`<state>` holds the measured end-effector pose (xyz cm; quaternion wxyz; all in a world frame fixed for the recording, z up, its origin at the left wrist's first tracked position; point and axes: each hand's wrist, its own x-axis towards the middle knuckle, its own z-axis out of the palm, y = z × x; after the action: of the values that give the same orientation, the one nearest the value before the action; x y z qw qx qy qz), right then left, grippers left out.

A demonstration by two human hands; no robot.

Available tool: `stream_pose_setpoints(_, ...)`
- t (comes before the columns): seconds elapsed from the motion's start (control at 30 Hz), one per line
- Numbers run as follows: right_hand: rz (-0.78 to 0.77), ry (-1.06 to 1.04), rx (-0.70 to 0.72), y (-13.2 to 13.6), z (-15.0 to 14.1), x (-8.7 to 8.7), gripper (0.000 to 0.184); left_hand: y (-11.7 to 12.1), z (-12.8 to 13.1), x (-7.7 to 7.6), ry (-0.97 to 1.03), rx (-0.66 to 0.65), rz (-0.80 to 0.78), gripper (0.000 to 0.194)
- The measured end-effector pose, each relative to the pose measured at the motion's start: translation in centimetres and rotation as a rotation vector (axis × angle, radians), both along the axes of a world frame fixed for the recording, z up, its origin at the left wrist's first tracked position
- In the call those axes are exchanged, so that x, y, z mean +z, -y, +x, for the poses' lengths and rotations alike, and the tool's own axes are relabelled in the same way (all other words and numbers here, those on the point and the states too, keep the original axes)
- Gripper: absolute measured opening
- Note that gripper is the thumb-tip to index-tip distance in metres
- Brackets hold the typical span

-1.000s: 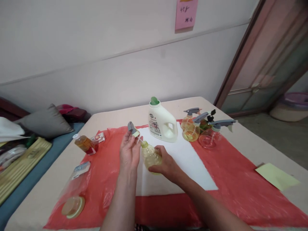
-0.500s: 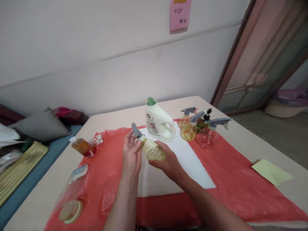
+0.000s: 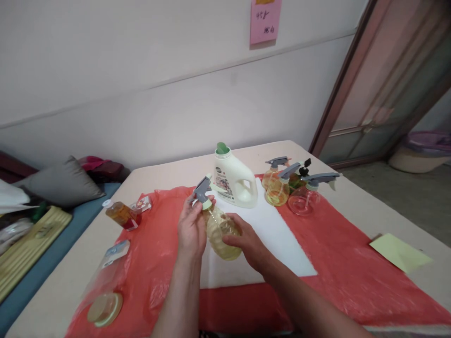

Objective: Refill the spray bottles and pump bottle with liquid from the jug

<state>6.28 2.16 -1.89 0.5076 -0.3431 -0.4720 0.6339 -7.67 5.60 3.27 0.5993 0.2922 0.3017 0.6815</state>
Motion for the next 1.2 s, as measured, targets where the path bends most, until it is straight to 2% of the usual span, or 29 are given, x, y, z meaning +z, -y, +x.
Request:
stream_pose_setpoints(0.1,-0.045,-0.088,0.028,0.27,-0.39,-0.09,0.044,-0.06,-0.39,0.19,0.021,-0.012,-0.07,0.022)
stream_pose_setpoints(0.2,-0.027,-0.006,0.001,0.36,-0.67,0.13,0.042,-0.13,-0.49,0.18,0.016,-0.017,-0.088,0.021)
stream_pose_setpoints(0.43,-0.007,0.124,-0.068,0.22,-0.72,0.48,0.041,-0.12,0.1,-0.18,-0.02,0.028,-0.016,0.03)
stream_pose_setpoints(0.5,-0.024,0.089,-0.054,0.3,-0.75,0.4,0.039,-0.12,0.01,-0.22,-0.034,0.023,-0.033,0.031)
stream_pose_setpoints(0.7,-0.087,-0.246,0.098,0.62,-0.85,0.13,0.032,0.04,-0.36,0.0,-0.002,-0.091,-0.056,0.028)
stream_pose_setpoints(0.9,-0.066,-0.165,0.039,0.5,-0.73,0.23,0.032,0.06,0.14,-0.25,-0.016,-0.091,-0.023,0.027)
stream_pose_setpoints(1.07,-0.052,0.02,-0.04,0.34,-0.78,0.1,0.034,-0.06,0.04,-0.49,-0.067,0.031,-0.089,0.035)
stream_pose_setpoints(1.13,-0.069,-0.012,-0.018,0.42,-0.86,0.1,0.033,-0.15,-0.33,-0.54,-0.058,0.019,-0.137,0.036)
stream_pose_setpoints(1.2,-0.092,-0.135,0.046,0.58,-0.96,0.25,0.032,-0.18,-0.67,-0.5,-0.018,-0.037,-0.173,0.035)
